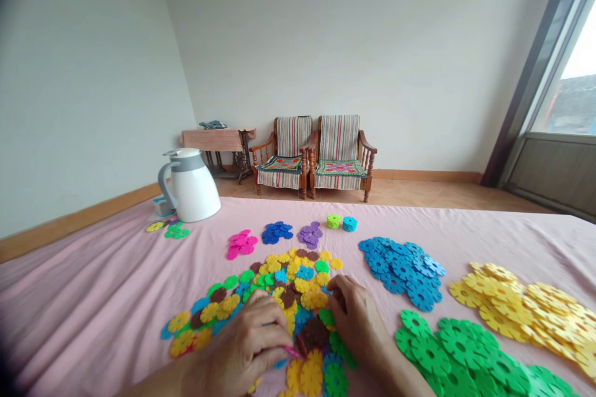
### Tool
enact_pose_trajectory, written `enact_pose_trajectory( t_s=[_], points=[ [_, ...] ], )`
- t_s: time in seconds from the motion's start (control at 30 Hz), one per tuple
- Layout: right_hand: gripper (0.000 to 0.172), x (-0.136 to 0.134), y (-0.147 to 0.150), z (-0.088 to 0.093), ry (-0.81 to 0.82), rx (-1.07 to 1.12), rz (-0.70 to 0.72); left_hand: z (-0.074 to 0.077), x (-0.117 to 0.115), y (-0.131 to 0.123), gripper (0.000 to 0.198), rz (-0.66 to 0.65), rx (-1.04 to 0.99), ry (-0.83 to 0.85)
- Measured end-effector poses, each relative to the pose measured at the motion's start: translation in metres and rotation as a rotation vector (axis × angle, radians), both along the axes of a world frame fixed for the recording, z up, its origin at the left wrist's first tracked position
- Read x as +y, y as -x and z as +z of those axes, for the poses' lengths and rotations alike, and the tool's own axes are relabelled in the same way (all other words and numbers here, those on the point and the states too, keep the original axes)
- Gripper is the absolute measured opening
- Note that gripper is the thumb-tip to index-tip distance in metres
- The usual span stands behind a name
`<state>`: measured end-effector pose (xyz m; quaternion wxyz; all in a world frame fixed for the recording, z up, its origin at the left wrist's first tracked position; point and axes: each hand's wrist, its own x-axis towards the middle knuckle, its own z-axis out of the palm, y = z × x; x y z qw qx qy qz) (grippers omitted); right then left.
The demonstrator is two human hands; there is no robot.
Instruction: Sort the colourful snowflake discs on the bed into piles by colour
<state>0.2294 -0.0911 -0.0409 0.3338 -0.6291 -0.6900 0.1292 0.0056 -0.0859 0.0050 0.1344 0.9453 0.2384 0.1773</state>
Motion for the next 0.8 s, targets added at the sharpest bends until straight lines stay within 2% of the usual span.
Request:
enact_pose_trajectory(
  t_s=[0.07, 0.13, 0.3, 0.4, 0.47, 0.57, 0.67, 0.7, 0.8],
  points=[
    [0.017, 0.000, 0.000, -0.001, -0.001, -0.012, -0.006, -0.002, 0.009, 0.002, 0.015, 0.098, -0.114, 0.027],
    [0.017, 0.000, -0.001, -0.002, -0.009, -0.021, -0.006, -0.006, 0.028, 0.010, 0.017, 0.258, -0.237, 0.066],
    [0.016, -0.002, 0.000, 0.001, -0.004, -0.044, -0.018, -0.022, 0.101, 0.049, 0.026, 0.643, -0.408, 0.139],
    [0.016, -0.003, 0.001, 0.004, -0.001, -0.056, -0.027, -0.031, 0.137, 0.073, 0.022, 0.737, -0.450, 0.150],
    [0.016, -0.003, 0.001, 0.005, 0.005, -0.054, -0.029, -0.036, 0.150, 0.083, 0.019, 0.766, -0.472, 0.160],
    [0.017, -0.002, 0.001, 0.003, 0.015, -0.045, -0.021, -0.037, 0.153, 0.087, 0.030, 0.808, -0.501, 0.153],
    [0.017, -0.001, 0.000, 0.000, 0.005, -0.036, -0.005, -0.026, 0.135, 0.076, 0.025, 0.770, -0.505, 0.134],
    [0.017, -0.001, 0.000, -0.001, 0.001, -0.032, -0.004, -0.020, 0.125, 0.070, 0.018, 0.715, -0.489, 0.141],
    [0.016, -0.001, 0.000, 0.000, 0.001, -0.022, -0.011, 0.001, 0.080, 0.050, 0.017, 0.369, -0.323, 0.247]
  ],
)
